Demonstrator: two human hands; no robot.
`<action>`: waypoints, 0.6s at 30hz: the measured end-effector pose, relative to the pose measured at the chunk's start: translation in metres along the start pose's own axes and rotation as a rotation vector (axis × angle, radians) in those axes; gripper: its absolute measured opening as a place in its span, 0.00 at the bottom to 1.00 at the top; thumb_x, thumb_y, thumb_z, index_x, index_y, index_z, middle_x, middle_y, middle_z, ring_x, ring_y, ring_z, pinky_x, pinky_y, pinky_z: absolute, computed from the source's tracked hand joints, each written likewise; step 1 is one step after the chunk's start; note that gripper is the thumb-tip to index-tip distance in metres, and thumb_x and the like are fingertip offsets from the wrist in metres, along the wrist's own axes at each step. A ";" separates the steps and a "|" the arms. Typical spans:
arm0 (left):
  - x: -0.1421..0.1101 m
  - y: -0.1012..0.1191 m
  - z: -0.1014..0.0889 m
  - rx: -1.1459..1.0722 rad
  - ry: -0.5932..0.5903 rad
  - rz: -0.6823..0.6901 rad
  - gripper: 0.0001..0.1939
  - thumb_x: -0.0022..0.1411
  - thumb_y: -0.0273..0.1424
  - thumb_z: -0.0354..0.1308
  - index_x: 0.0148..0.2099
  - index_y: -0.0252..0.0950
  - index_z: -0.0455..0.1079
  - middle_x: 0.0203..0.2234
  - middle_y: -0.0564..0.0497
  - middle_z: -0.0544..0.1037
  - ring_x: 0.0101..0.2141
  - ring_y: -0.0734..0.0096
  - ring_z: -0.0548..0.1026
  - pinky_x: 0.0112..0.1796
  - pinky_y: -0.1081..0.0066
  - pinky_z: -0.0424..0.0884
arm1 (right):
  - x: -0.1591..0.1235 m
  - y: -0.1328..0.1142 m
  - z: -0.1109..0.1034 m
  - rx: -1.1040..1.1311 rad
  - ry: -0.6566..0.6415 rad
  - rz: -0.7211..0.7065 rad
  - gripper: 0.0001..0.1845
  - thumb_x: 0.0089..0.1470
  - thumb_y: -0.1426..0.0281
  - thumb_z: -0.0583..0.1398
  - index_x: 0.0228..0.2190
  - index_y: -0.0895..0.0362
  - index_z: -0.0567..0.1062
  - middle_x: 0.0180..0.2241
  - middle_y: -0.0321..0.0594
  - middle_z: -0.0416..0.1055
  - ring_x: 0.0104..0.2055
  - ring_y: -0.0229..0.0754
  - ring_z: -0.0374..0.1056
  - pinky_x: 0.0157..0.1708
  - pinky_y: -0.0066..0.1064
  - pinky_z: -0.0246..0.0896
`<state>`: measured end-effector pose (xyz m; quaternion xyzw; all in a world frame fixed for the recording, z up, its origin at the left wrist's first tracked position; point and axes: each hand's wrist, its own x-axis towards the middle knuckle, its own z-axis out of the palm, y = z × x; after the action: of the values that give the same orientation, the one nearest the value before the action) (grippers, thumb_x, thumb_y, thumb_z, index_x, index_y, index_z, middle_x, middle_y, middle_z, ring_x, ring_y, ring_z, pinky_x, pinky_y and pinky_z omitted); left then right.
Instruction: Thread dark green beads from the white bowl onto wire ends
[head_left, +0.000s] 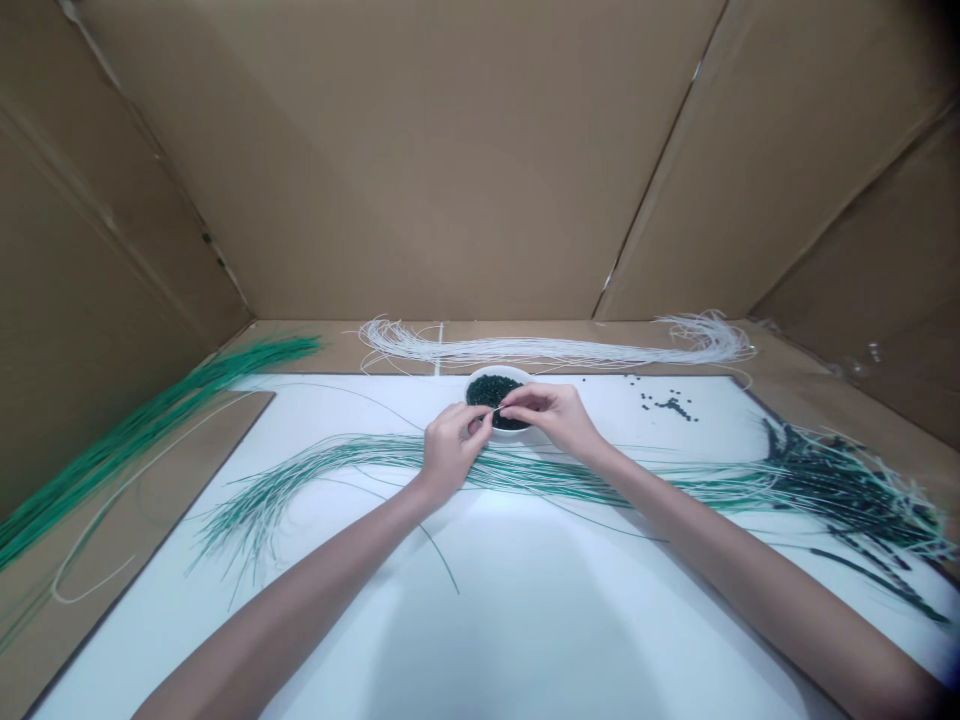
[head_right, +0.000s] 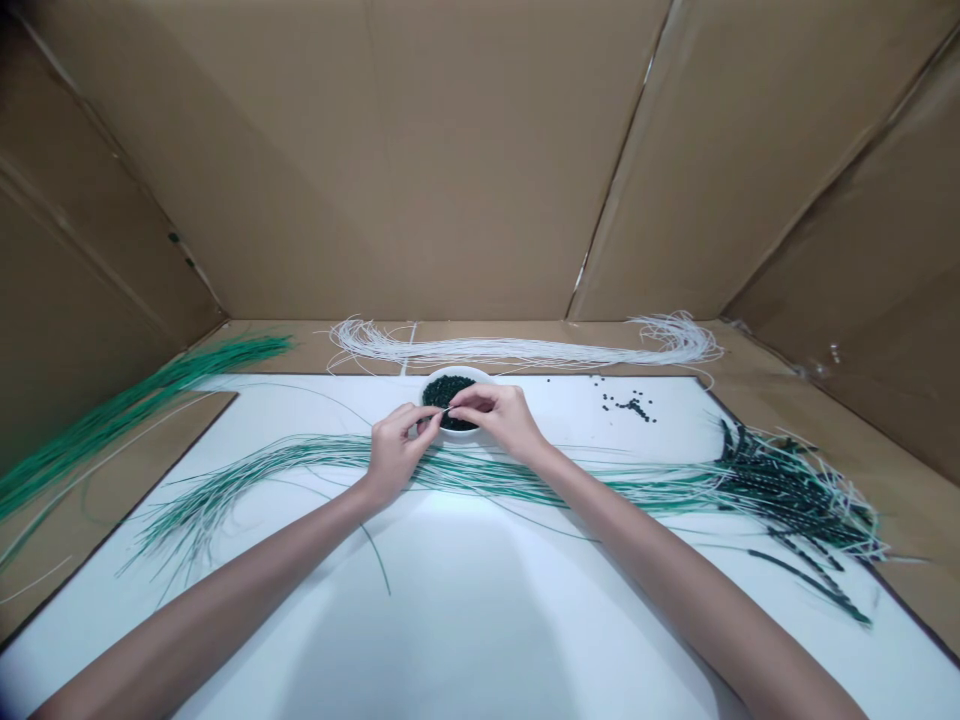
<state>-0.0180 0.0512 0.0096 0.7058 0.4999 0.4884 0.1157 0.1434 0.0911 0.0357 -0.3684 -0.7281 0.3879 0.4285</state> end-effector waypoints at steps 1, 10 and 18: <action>0.000 0.000 0.000 0.006 0.001 0.006 0.08 0.56 0.30 0.51 0.33 0.35 0.71 0.19 0.53 0.66 0.24 0.76 0.65 0.29 0.76 0.61 | 0.000 0.000 0.000 -0.024 -0.003 -0.012 0.08 0.41 0.67 0.62 0.25 0.58 0.76 0.26 0.38 0.74 0.28 0.39 0.70 0.32 0.30 0.66; 0.000 0.001 0.000 0.036 0.015 0.035 0.08 0.56 0.30 0.51 0.33 0.34 0.71 0.18 0.53 0.66 0.24 0.76 0.64 0.28 0.76 0.61 | 0.000 0.000 0.000 -0.045 0.010 -0.025 0.09 0.41 0.65 0.62 0.26 0.58 0.76 0.26 0.39 0.74 0.28 0.39 0.69 0.31 0.31 0.66; -0.001 0.000 0.001 0.036 0.008 0.037 0.08 0.56 0.30 0.51 0.32 0.34 0.71 0.19 0.53 0.66 0.24 0.76 0.64 0.29 0.76 0.61 | -0.001 0.001 0.000 -0.054 0.016 -0.015 0.09 0.41 0.65 0.62 0.26 0.58 0.76 0.26 0.39 0.74 0.28 0.39 0.69 0.31 0.31 0.66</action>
<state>-0.0175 0.0508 0.0092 0.7150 0.4958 0.4842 0.0922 0.1434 0.0907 0.0347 -0.3775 -0.7376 0.3621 0.4269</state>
